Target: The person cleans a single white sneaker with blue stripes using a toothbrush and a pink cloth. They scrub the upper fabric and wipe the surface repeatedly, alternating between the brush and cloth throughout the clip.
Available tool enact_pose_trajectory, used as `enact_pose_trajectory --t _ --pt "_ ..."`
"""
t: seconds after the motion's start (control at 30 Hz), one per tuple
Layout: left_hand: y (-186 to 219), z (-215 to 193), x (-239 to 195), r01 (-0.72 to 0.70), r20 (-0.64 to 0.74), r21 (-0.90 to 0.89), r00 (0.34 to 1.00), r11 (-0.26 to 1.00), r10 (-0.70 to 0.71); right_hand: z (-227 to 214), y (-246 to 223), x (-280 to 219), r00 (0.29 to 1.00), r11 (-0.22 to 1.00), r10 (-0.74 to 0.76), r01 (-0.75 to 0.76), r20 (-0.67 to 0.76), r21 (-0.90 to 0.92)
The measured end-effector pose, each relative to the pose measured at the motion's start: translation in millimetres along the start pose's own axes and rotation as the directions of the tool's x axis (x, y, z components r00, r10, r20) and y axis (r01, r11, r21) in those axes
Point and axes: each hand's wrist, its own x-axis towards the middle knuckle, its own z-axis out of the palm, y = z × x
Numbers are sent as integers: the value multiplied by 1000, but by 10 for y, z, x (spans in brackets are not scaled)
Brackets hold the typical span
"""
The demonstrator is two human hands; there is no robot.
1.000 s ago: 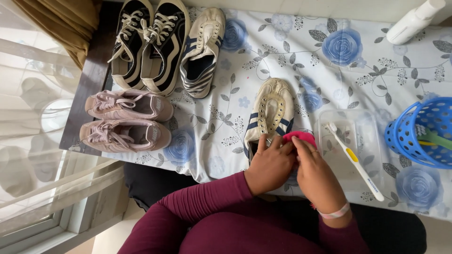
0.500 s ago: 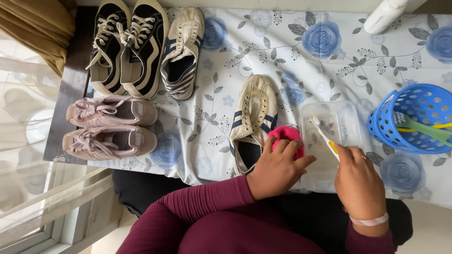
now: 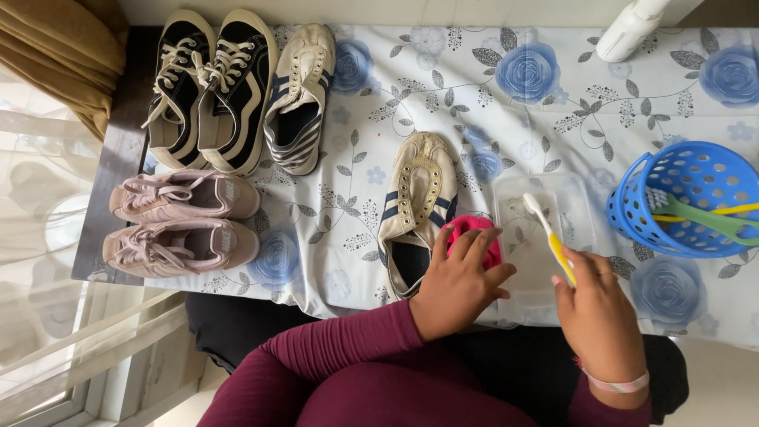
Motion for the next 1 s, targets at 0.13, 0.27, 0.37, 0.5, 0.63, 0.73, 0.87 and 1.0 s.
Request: enact_pose_trajectory --t 0.13,0.27,0.37,0.5,0.63,0.73,0.87,1.0 --pt "-17 6 0 -32 62 -55 997 998 35 4 -67 -3 992 995 -65 56 105 87" --pt "10 2 -5 -31 61 -72 997 997 36 2 -68 4 999 998 -12 9 51 54" --pt "16 15 13 -24 76 -51 997 998 28 15 -81 5 999 994 -23 19 39 107" --pt "30 43 12 -16 138 -17 990 1000 18 26 -118 -50 997 997 -68 67 29 34" --pt "56 134 -38 -37 112 42 993 998 32 51 -170 -75 999 1000 2 -1 -34 26" --pt "51 165 -29 -24 149 32 989 999 19 86 -122 -62 999 999 27 -28 37 19" --pt "69 177 -57 -18 158 39 987 999 12 106 -80 -89 997 996 -64 66 -36 62" --pt "56 146 -35 -19 138 23 990 1000 16 160 -50 -94 994 995 -94 92 56 45"
